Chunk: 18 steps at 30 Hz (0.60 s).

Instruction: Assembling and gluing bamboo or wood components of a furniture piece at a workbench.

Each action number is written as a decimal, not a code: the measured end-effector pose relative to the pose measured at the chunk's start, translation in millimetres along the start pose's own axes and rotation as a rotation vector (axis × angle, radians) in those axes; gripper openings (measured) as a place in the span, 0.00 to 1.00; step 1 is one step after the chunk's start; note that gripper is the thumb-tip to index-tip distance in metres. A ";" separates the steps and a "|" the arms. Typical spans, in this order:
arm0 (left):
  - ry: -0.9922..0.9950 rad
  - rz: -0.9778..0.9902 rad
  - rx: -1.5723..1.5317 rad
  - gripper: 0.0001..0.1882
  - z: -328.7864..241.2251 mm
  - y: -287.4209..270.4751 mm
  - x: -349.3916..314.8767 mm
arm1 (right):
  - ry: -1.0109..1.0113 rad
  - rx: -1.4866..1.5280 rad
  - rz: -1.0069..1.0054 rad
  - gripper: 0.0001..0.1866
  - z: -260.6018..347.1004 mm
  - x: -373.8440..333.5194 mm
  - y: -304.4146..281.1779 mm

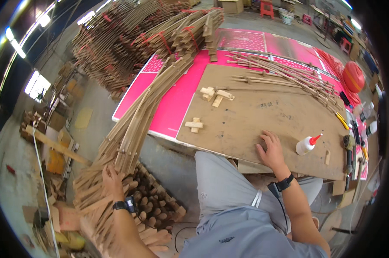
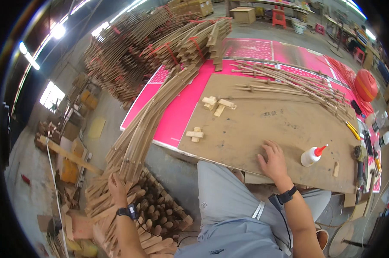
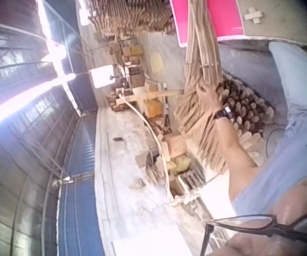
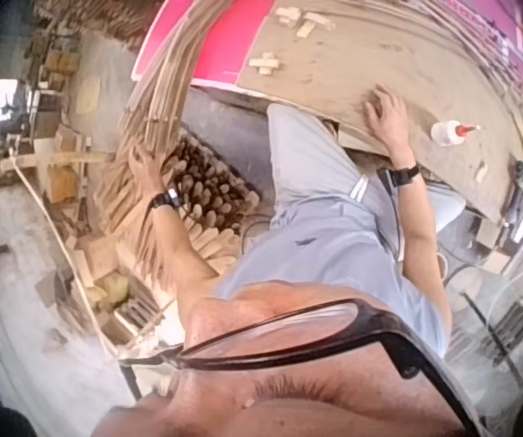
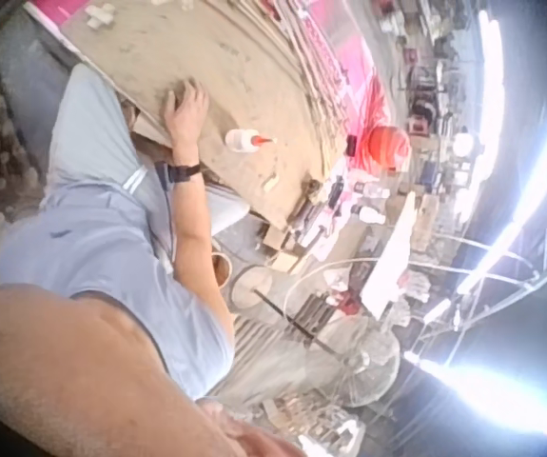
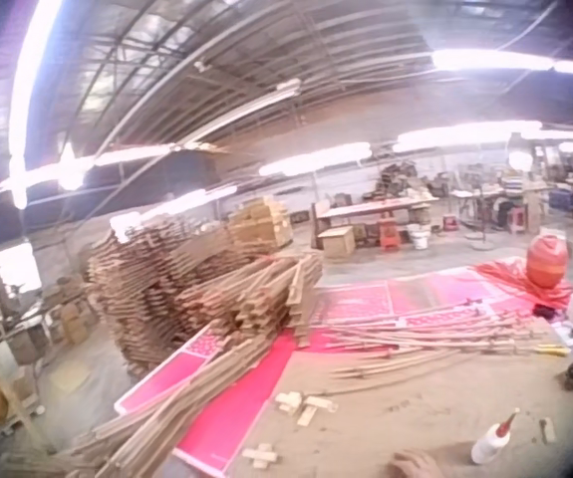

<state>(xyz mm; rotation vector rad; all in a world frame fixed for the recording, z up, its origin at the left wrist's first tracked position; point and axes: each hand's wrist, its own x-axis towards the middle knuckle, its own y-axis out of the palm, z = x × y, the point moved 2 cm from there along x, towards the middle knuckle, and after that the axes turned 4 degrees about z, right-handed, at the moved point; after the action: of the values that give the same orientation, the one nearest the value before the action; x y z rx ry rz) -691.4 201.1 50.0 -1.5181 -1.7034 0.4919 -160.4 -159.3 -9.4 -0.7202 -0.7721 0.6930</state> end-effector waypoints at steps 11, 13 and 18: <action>-0.531 0.020 0.269 0.29 202.2 3.7 -154.0 | 0.037 -0.046 0.039 0.20 -12.9 -2.1 6.6; -0.564 0.116 0.205 0.29 212.0 9.6 -156.9 | 0.035 -0.058 0.044 0.20 -8.9 -1.3 6.6; -0.516 0.198 0.291 0.28 200.1 30.4 -134.3 | 0.063 -0.123 0.066 0.19 -7.3 -4.5 1.9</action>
<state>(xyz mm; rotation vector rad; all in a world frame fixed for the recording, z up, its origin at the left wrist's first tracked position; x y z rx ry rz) -826.8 121.2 -135.2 -1.4257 -1.7575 1.2685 -157.4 -163.9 -16.3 -0.8785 -0.7401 0.6833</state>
